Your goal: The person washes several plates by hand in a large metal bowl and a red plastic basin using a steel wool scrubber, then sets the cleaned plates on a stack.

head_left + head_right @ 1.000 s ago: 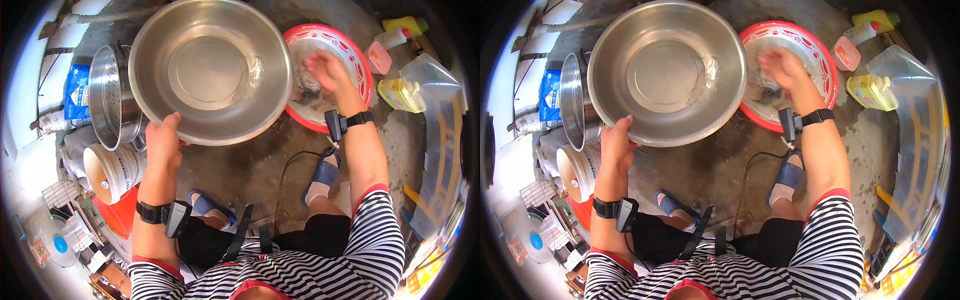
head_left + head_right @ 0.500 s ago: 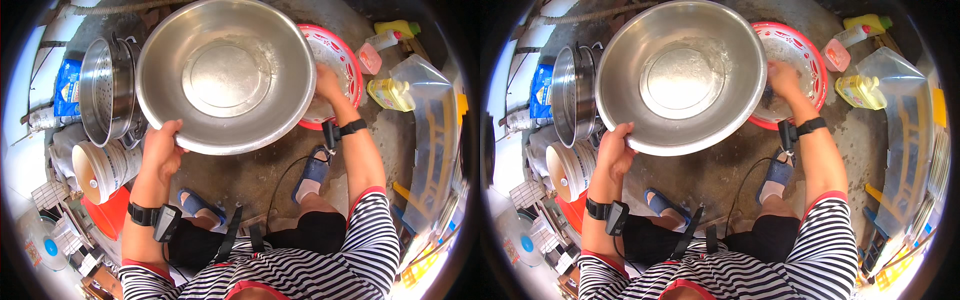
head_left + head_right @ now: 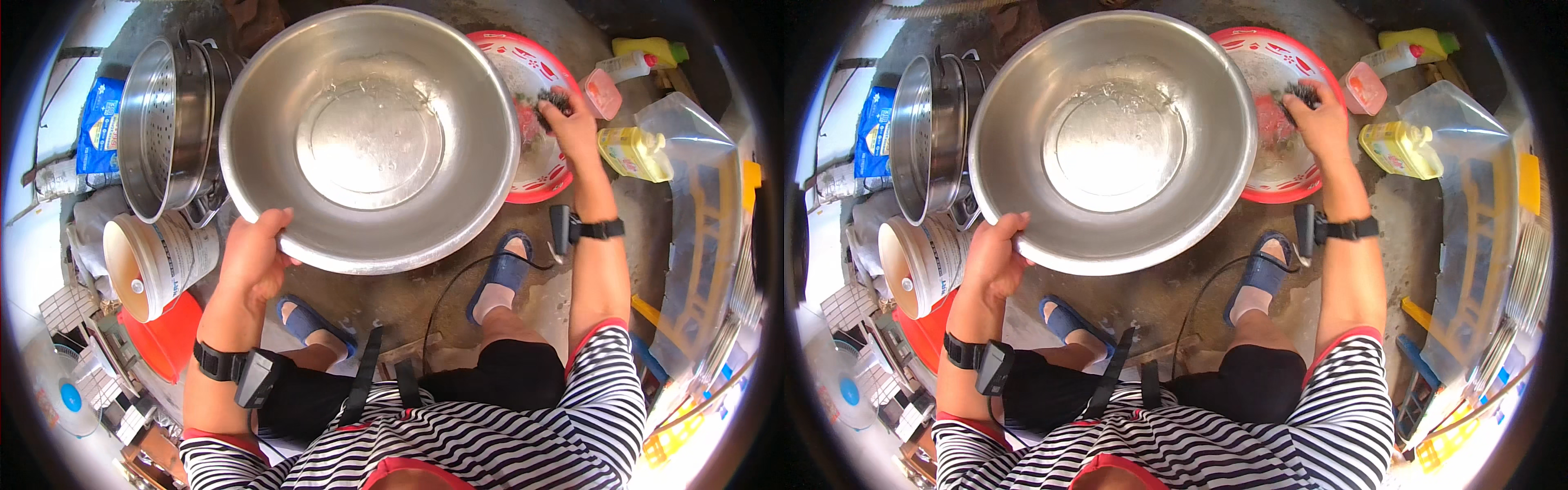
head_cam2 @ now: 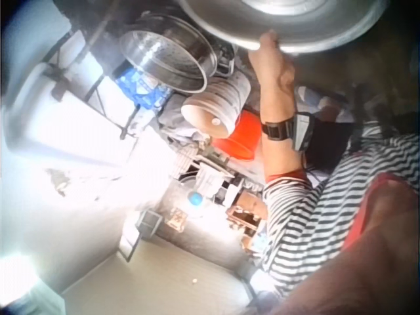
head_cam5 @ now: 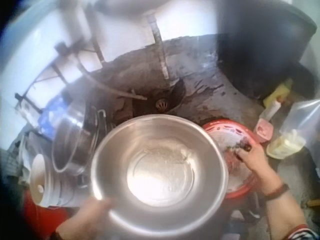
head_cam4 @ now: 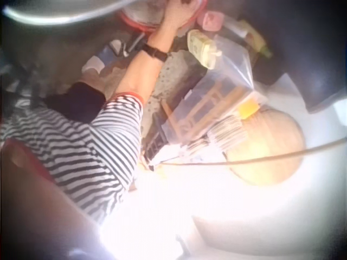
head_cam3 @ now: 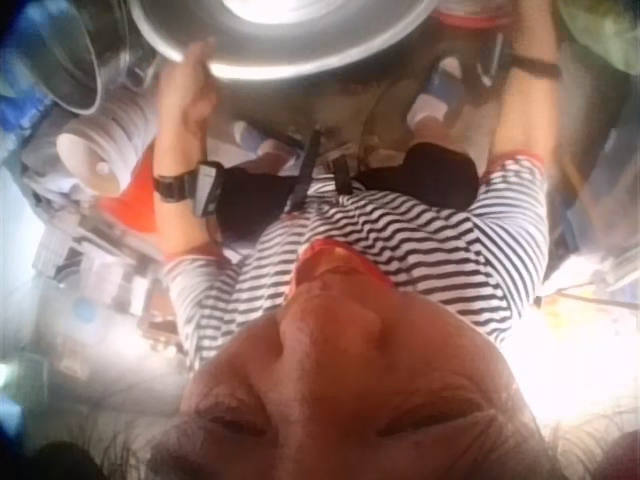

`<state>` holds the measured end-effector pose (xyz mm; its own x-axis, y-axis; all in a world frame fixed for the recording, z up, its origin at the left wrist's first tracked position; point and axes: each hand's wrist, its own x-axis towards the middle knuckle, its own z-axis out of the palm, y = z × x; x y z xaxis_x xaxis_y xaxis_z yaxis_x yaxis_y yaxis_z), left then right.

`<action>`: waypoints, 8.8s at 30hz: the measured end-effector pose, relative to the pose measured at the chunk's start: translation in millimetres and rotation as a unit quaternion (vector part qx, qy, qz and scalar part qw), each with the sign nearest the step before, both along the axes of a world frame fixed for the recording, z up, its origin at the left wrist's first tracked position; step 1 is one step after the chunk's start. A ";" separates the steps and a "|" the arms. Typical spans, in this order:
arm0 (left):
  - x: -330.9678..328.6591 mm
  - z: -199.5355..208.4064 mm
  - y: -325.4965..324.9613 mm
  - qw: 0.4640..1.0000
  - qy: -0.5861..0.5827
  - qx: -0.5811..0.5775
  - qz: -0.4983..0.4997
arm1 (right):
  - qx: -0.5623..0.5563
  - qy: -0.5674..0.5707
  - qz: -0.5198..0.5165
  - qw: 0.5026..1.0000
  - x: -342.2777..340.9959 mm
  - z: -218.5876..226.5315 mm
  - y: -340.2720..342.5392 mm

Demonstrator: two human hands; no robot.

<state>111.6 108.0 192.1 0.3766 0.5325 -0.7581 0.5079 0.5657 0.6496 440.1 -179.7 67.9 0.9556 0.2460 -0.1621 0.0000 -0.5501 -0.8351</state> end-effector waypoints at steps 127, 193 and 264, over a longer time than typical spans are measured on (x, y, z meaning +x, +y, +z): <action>-148.0 6.2 18.6 0.953 0.126 -0.137 -0.238 | -0.325 0.319 0.271 0.848 -171.5 122.1 9.1; -178.2 48.3 9.6 0.972 0.063 -0.081 -0.212 | -0.213 0.022 0.304 0.928 -166.7 152.4 99.5; -417.4 147.6 -6.8 0.856 -0.343 0.166 0.348 | 0.400 0.221 0.203 0.866 -161.4 265.2 33.7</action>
